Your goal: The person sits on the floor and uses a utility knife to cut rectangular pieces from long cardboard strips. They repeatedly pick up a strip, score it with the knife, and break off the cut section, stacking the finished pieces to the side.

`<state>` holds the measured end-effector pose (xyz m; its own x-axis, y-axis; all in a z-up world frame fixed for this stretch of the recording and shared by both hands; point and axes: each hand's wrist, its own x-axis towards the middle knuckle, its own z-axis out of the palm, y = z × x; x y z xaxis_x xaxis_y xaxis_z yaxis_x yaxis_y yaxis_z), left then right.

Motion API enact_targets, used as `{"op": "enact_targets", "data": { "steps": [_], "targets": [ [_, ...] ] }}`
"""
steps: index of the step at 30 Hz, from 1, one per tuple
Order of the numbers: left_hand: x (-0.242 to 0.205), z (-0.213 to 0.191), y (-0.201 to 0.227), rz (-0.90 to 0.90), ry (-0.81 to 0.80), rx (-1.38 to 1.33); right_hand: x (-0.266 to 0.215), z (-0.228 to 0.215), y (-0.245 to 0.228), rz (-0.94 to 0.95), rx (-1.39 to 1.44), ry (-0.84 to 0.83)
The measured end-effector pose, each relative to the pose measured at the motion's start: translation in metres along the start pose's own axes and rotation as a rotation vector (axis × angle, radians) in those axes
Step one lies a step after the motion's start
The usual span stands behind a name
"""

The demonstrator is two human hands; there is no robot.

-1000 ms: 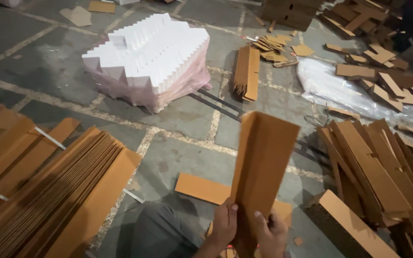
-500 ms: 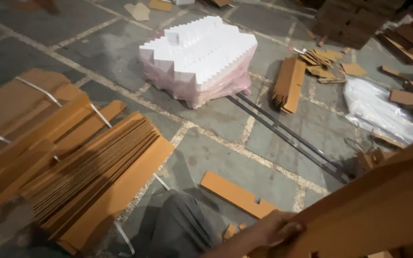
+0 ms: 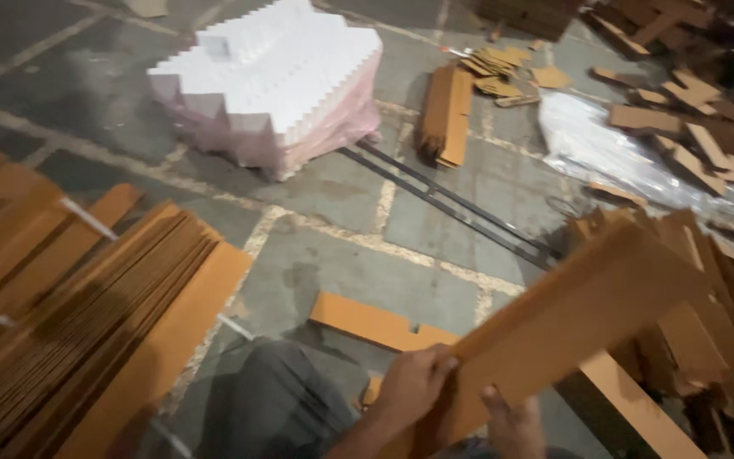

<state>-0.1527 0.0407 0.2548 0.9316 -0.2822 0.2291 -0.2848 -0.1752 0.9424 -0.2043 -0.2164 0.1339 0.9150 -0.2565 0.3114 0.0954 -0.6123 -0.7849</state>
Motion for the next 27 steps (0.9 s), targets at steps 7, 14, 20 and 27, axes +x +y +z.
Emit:
{"op": "enact_targets", "data": {
  "steps": [7, 14, 20, 27],
  "targets": [
    [0.023, -0.011, -0.047, -0.103, 0.225, 0.069, -0.035, 0.069, 0.033, 0.261, 0.586, 0.211],
    [0.029, -0.015, -0.075, -0.177, 0.299, -0.177, -0.082, 0.104, -0.004, 0.361, 0.647, -0.293],
    [0.018, 0.018, -0.128, -0.092, 0.163, -0.680, -0.067, 0.096, -0.016, 0.312, 0.357, 0.017],
    [-0.005, 0.008, -0.217, -0.289, 0.191, -0.081, 0.047, -0.099, 0.051, 0.105, -0.430, 0.467]
  ]
}}
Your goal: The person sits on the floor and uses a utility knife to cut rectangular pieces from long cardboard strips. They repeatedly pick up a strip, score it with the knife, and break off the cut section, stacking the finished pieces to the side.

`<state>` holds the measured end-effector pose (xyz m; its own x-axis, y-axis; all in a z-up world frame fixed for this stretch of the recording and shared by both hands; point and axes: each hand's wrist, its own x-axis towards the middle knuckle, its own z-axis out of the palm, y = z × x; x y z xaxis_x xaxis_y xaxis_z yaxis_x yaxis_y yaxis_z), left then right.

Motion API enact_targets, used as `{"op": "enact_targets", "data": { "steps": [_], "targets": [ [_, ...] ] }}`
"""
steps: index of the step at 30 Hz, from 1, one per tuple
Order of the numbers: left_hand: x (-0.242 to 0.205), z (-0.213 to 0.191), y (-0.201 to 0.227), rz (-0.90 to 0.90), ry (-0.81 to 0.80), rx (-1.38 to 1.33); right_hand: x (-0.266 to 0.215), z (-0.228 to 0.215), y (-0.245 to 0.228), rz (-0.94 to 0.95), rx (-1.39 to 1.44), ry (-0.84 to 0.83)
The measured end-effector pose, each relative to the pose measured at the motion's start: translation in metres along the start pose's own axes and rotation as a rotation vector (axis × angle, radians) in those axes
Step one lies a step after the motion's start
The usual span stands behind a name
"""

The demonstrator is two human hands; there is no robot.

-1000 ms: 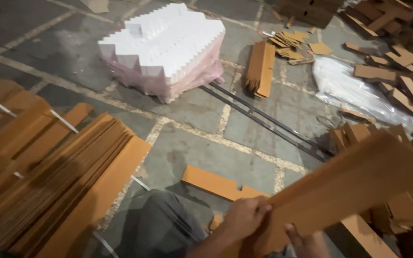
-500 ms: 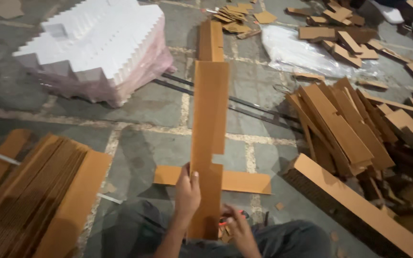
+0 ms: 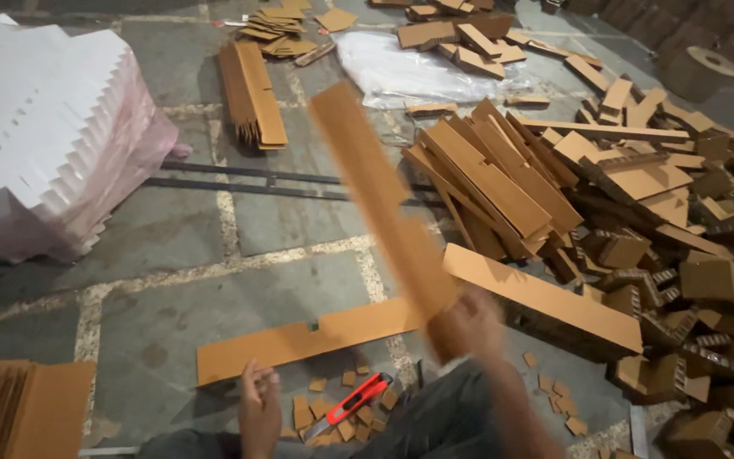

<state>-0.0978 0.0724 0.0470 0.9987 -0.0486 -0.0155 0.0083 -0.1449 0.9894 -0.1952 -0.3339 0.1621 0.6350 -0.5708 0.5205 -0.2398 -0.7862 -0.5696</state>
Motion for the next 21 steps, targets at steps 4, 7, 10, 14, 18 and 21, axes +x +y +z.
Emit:
{"op": "enact_targets", "data": {
  "steps": [4, 7, 10, 14, 18, 21],
  "targets": [
    [-0.005, 0.006, -0.019, -0.069, -0.023, 0.044, 0.180, -0.087, 0.060, 0.247, -0.461, -0.112],
    [0.006, 0.012, -0.017, -0.089, -0.073, 0.109, 0.229, -0.129, 0.075, 0.036, -0.672, 0.165],
    [0.010, 0.018, -0.028, -0.024, -0.090, 0.128, 0.205, -0.105, 0.065, 0.096, -0.566, -0.042],
    [0.010, 0.022, -0.044, 0.090, -0.062, 0.167, 0.096, 0.013, 0.039, 0.087, -0.220, -0.192],
    [0.003, 0.018, -0.027, 0.088, -0.071, 0.163, 0.004, 0.110, 0.011, -0.065, -0.226, -0.738],
    [-0.003, -0.010, 0.006, 0.004, -0.025, 0.183, -0.030, 0.149, -0.008, -0.319, -0.367, -1.014]
  ]
}}
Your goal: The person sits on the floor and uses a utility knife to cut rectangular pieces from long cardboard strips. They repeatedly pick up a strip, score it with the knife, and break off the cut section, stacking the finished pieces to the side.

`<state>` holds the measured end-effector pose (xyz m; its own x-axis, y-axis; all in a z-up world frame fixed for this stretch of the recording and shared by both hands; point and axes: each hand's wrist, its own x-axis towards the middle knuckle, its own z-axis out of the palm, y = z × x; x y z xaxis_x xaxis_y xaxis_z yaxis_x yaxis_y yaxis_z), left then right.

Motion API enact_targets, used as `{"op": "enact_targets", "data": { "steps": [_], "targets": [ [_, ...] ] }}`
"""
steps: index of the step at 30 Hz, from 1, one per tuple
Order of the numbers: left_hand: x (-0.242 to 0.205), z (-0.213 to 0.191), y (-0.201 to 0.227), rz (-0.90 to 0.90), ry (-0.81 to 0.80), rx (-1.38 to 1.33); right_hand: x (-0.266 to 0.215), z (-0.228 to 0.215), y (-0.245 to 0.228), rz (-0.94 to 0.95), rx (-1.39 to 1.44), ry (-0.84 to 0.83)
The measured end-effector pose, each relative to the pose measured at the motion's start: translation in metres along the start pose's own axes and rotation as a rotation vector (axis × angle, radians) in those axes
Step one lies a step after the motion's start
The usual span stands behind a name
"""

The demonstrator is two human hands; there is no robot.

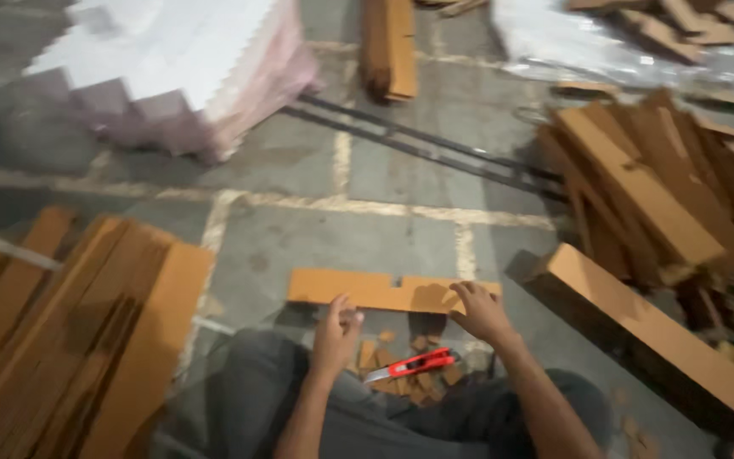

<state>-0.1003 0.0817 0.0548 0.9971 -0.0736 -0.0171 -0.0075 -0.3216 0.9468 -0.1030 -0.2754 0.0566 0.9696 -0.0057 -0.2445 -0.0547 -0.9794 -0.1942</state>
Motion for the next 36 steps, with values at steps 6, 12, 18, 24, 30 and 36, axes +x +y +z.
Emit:
{"op": "enact_targets", "data": {
  "steps": [6, 12, 18, 24, 30, 36],
  "targets": [
    [-0.003, -0.122, 0.011, 0.088, 0.291, 0.211, 0.012, 0.040, -0.040, -0.106, -0.037, 0.137],
    [-0.008, -0.260, -0.048, -0.376, 0.418, 0.947, 0.032, 0.044, -0.033, -0.070, -0.144, 0.215],
    [-0.034, -0.280, -0.149, -0.461, 0.495, 1.249, 0.031, 0.035, -0.055, 0.153, -0.151, 0.055],
    [-0.049, -0.246, -0.206, -0.222, 0.593, 0.866, 0.023, 0.030, -0.070, 0.177, -0.292, -0.094],
    [-0.035, -0.245, -0.117, -0.210, 0.609, 0.712, 0.015, 0.016, -0.069, -0.036, -0.073, -0.009],
    [0.022, -0.265, 0.053, 0.317, 0.941, 0.396, 0.003, -0.005, -0.059, 0.076, -0.043, 0.192]
  ]
}}
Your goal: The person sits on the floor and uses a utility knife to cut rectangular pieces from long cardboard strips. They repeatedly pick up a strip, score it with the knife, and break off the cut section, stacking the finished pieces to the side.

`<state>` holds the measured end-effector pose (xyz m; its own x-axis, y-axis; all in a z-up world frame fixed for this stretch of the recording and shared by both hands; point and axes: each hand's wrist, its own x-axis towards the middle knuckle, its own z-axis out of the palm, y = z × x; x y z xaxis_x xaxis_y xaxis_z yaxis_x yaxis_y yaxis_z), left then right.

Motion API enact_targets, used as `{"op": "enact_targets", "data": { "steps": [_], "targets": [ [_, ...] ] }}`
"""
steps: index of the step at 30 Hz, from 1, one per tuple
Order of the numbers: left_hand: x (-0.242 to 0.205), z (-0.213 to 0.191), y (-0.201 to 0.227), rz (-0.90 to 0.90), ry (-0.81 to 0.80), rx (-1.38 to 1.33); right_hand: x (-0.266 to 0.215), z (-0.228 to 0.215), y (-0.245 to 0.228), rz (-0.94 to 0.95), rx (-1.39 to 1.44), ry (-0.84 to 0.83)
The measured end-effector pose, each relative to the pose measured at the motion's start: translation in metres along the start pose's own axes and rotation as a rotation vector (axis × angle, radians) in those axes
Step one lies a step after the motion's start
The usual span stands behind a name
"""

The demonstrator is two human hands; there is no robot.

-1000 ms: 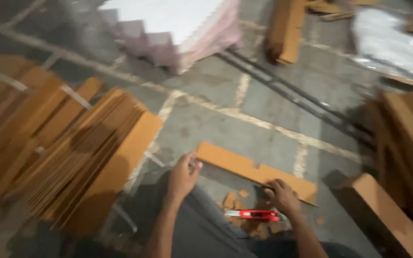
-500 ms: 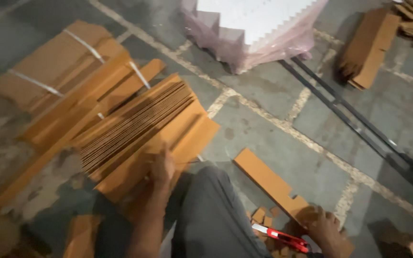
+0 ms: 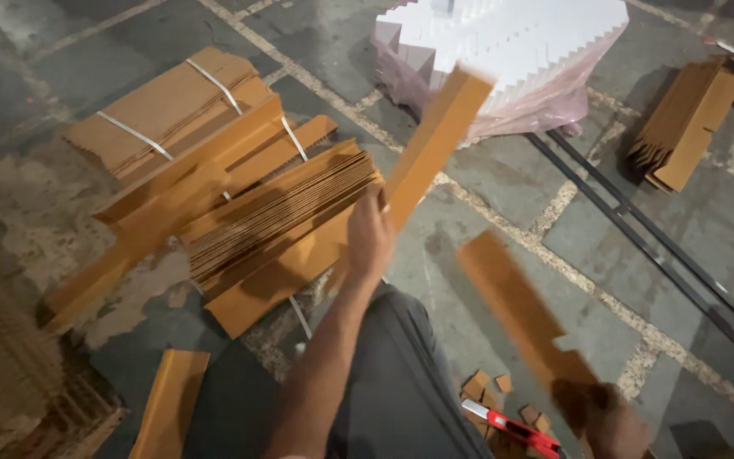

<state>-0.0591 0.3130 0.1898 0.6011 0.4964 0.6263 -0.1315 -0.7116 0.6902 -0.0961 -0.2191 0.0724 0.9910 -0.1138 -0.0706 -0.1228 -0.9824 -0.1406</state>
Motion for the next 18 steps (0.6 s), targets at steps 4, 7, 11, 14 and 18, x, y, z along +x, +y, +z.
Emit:
{"op": "enact_targets", "data": {
  "steps": [4, 7, 11, 14, 18],
  "targets": [
    [0.015, 0.029, 0.074, -0.004, 0.079, -0.265, -0.019, -0.005, 0.011, 0.069, 0.467, 0.302],
    [-0.022, 0.074, 0.108, -0.201, 0.004, -0.551, -0.024, -0.004, 0.013, -0.069, 0.776, 0.509],
    [-0.145, 0.137, 0.145, -0.488, -0.231, -0.937, -0.052, 0.004, 0.002, -0.009, 0.813, 0.422],
    [-0.229, 0.163, 0.160, -0.849, -0.410, -1.324, -0.059, -0.005, -0.030, -0.106, 0.644, 0.416],
    [-0.287, 0.166, 0.153, -0.780, -0.537, -1.404, -0.070, -0.029, -0.060, -0.191, 0.414, 0.338]
  ]
}}
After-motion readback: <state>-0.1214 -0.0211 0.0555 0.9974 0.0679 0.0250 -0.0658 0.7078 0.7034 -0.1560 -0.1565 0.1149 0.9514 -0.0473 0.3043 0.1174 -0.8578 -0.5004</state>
